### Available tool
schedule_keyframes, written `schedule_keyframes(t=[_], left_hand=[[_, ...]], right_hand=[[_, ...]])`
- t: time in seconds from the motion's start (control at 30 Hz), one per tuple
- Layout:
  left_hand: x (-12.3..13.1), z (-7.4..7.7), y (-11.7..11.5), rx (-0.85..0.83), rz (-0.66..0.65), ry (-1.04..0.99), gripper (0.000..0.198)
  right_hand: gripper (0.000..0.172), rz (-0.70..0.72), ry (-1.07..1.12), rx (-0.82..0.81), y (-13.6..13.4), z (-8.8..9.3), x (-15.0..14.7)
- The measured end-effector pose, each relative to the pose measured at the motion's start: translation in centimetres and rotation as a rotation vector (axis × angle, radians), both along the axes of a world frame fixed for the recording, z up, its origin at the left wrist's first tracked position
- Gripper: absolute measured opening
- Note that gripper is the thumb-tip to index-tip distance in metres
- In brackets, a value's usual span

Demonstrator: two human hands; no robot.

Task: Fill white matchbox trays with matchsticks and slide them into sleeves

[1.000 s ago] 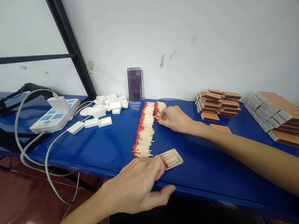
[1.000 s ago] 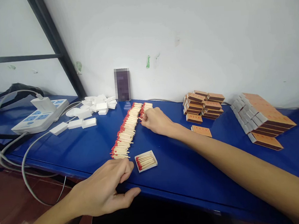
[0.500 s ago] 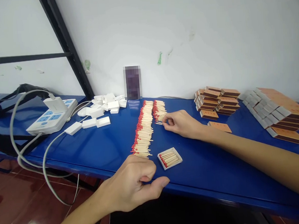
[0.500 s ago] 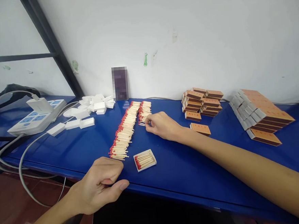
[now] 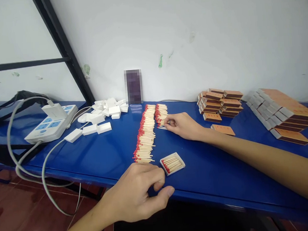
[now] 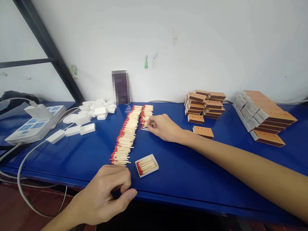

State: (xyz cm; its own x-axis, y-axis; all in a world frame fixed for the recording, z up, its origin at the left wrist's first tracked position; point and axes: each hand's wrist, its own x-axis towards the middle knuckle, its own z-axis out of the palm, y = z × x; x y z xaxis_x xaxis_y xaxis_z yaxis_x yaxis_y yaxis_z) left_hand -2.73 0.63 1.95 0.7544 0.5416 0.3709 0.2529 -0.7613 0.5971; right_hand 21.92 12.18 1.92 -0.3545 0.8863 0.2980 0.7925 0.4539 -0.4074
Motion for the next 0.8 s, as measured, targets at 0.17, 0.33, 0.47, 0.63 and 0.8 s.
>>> schedule_keyframes(t=[0.17, 0.33, 0.47, 0.63, 0.8], left_hand=[[0.1, 0.1, -0.1, 0.017, 0.005, 0.01, 0.027], [0.1, 0.1, -0.1, 0.023, 0.004, 0.013, 0.026], [0.1, 0.0, -0.1, 0.029, 0.002, 0.01, 0.027], [0.2, -0.1, -0.1, 0.051, 0.022, 0.024, 0.026], [0.1, -0.3, -0.2, 0.063, 0.034, 0.041, 0.025]], right_hand=[[0.013, 0.077, -0.043, -0.049, 0.0, 0.9, 0.0], [0.013, 0.092, -0.065, -0.086, -0.2, 1.2, 0.0], [0.014, 0.068, -0.043, -0.089, -0.4, 1.1, -0.3], [0.012, 0.067, -0.032, -0.083, -0.8, 0.9, -0.5], [0.008, 0.023, -0.05, -0.059, -1.3, 0.7, -0.8]])
